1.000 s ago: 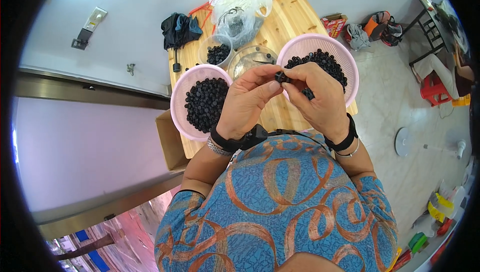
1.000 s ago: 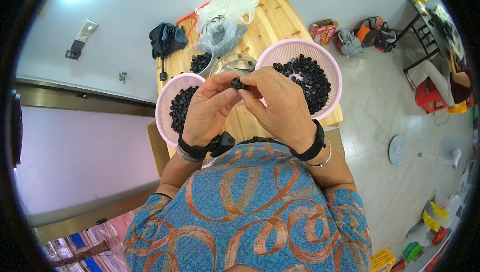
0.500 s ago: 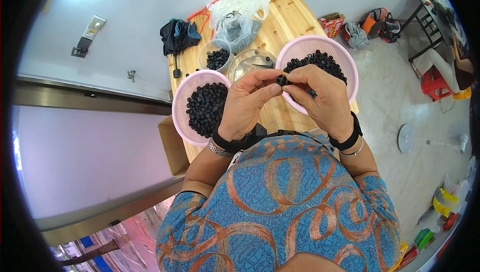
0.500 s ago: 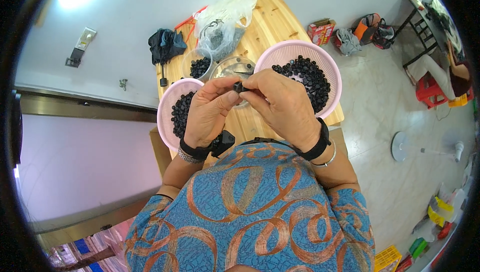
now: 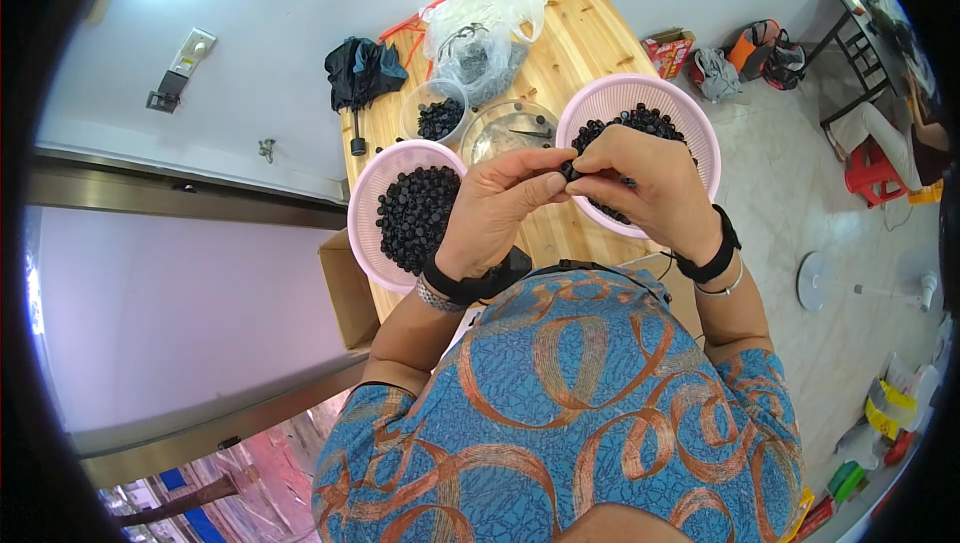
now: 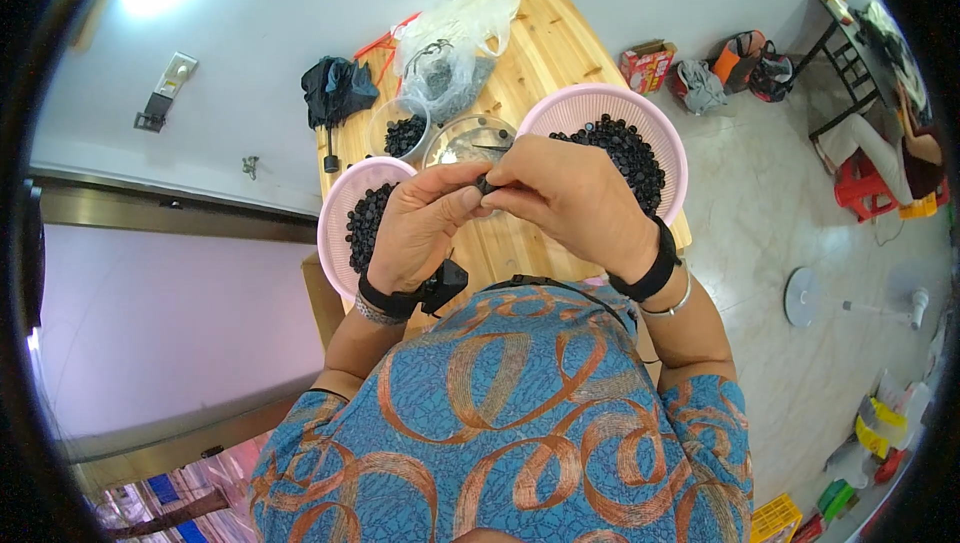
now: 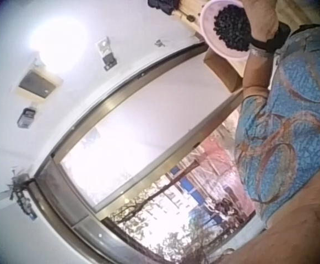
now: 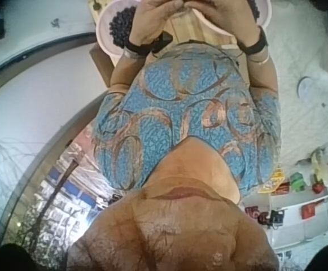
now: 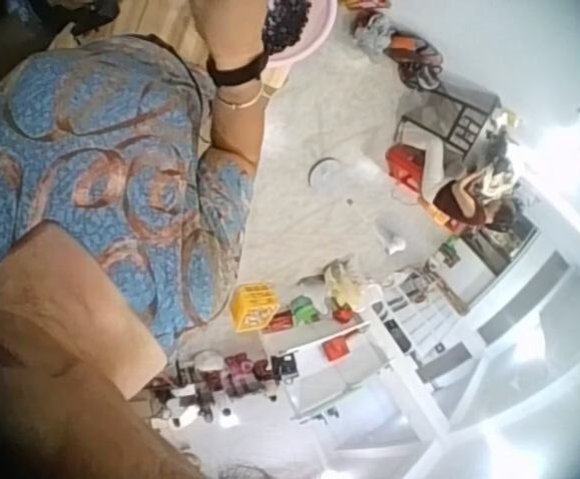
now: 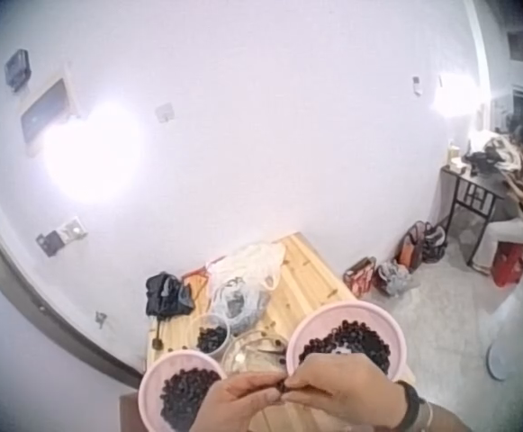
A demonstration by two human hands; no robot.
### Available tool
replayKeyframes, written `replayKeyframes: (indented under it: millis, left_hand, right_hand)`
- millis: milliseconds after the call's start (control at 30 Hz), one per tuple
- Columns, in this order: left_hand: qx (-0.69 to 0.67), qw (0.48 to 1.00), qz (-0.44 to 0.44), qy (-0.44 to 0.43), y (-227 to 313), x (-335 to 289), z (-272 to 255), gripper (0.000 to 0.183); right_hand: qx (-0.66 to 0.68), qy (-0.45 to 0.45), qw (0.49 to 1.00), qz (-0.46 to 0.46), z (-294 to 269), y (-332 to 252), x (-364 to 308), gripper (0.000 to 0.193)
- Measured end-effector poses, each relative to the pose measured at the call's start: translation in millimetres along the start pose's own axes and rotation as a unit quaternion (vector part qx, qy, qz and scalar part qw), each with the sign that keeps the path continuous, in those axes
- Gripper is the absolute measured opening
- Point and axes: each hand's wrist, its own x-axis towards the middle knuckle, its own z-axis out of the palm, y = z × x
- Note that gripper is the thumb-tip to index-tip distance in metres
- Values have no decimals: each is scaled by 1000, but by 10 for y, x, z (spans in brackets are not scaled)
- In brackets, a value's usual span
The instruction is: The recorder is sorting small black eyelets or shoe components from one bowl into others while seated at a workshop table.
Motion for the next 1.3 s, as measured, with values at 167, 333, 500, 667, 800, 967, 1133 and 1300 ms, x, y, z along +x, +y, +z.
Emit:
replayKeyframes:
  millis: [167, 333, 500, 667, 800, 967, 1133, 1300]
  left_hand:
    - [2, 1000, -18, -15, -8, -29, 8, 27]
    - [33, 999, -21, -22, 24, -72, 51, 26]
    - [21, 1000, -14, -6, -29, -112, 45, 22]
    - [17, 1000, -14, 8, -79, -148, 38, 20]
    - [51, 998, -17, 13, -95, -142, 21, 18]
    - [55, 998, -35, 24, -116, -138, 18, 18]
    - [8, 1000, -25, -2, -137, -101, 11, 20]
    - [3, 999, -31, 20, -45, -98, 86, 24]
  right_hand:
    - [93, -61, 979, 169, -76, -32, 68, 27]
    - [86, -105, 967, 215, -103, -47, 69, 27]
    - [75, -131, 975, 165, -76, -8, 52, 34]
    - [69, -169, 970, 159, -82, -44, 62, 31]
    - [40, -176, 976, 123, -37, 3, 39, 29]
    - [-1, -216, 970, 110, -56, 3, 70, 32]
    - [-14, -191, 979, 71, -42, 44, 43, 29]
    - [16, -165, 978, 125, -44, 32, 84, 28]
